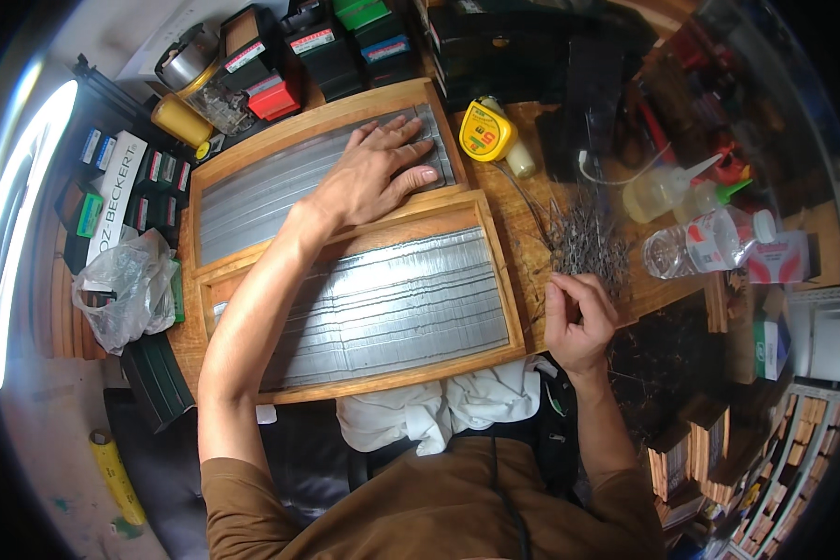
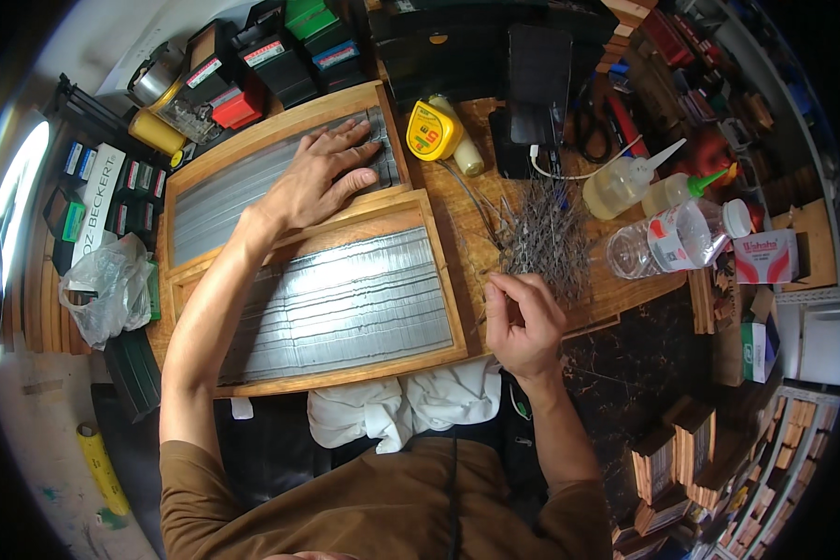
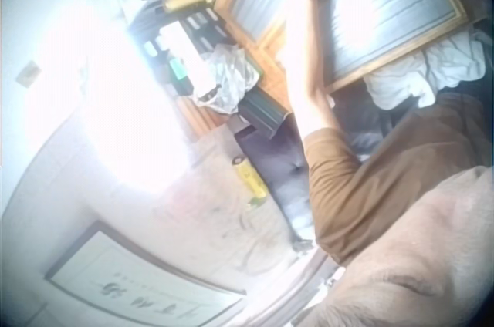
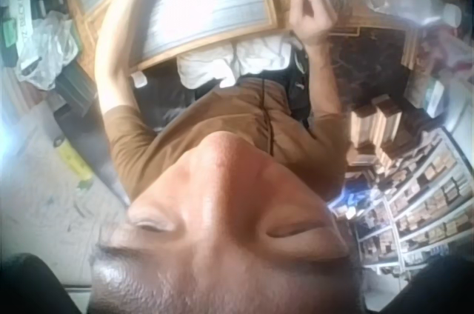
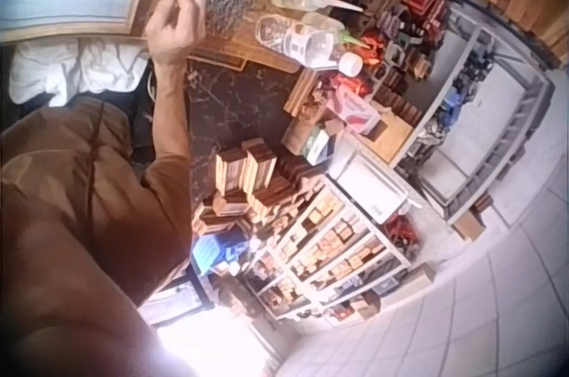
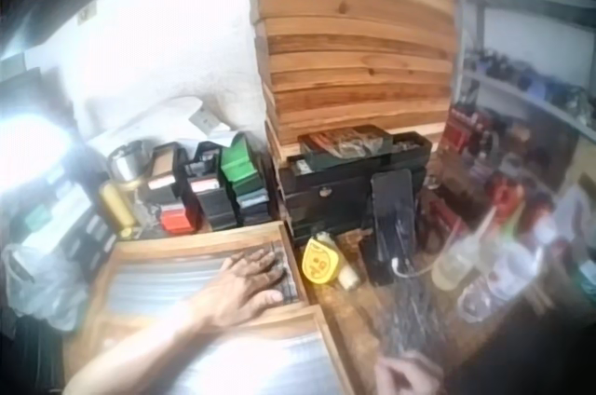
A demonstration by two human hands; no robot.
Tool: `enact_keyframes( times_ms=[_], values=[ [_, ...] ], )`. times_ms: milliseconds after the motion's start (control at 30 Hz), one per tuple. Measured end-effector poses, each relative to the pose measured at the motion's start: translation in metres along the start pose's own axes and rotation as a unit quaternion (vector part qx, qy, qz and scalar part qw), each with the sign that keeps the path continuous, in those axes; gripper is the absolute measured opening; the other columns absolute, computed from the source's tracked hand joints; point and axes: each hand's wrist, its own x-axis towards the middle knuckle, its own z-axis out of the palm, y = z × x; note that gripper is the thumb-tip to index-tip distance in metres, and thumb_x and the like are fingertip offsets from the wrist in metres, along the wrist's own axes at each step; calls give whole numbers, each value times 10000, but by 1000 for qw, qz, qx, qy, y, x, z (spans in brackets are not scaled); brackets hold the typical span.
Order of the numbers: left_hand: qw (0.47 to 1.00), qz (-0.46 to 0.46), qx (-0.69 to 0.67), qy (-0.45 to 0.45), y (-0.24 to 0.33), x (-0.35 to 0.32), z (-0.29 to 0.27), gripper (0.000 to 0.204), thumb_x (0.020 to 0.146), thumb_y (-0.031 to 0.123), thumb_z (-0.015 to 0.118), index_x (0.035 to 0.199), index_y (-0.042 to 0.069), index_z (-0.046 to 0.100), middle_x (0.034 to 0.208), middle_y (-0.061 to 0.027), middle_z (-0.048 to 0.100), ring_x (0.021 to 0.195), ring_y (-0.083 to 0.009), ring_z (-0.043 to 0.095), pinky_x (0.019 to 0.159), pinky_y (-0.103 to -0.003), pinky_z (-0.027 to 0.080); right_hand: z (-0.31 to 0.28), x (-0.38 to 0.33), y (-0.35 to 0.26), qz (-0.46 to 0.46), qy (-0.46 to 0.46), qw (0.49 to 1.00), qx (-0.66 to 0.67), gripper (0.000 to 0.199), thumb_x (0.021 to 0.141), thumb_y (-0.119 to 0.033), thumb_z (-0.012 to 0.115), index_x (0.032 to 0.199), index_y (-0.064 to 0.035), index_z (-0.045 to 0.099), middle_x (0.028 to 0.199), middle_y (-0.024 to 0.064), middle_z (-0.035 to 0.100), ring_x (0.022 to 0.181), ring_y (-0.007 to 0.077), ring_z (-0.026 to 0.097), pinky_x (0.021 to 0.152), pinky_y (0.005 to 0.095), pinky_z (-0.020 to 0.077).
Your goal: The person repeatedly picks up small metal strips from a wooden tray and interlocks them by hand into a single chain. The person occasionally wipes the strips with a white cloth and places the assembled chain back into the tray.
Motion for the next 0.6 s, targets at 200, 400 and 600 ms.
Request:
enact_keyframes(
  times_ms=[200, 400, 600],
  values=[
    [1000, 2, -10, -13, 0, 0, -4, 622, 1062, 536, 486, 1366, 26, 672, 1555, -205, 514, 1515, -359, 380, 1249, -497, 253, 1, -1, 1, 4, 0, 1000, -2, 159, 921, 38, 740, 1077, 22, 713, 911, 106, 690, 698, 162, 664, 560, 262, 504],
    [1000, 3, -21, -13, 0, 3, -3, 642, 1052, 553, 501, 1340, 10, 685, 1526, -216, 541, 1503, -357, 398, 1241, -486, 275, 2, -1, 2, 2, -3, 1000, -6, 155, 922, 35, 738, 1074, 22, 712, 908, 113, 692, 708, 181, 674, 571, 275, 514],
    [999, -3, -35, -33, 4, 5, -15, 609, 1028, 524, 578, 1305, -3, 705, 1503, -207, 567, 1476, -376, 424, 1226, -472, 302, 1, -1, 1, 11, -5, 1000, -5, 155, 923, 29, 740, 1075, 22, 710, 900, 113, 691, 695, 179, 670, 569, 278, 514]
  ],
)
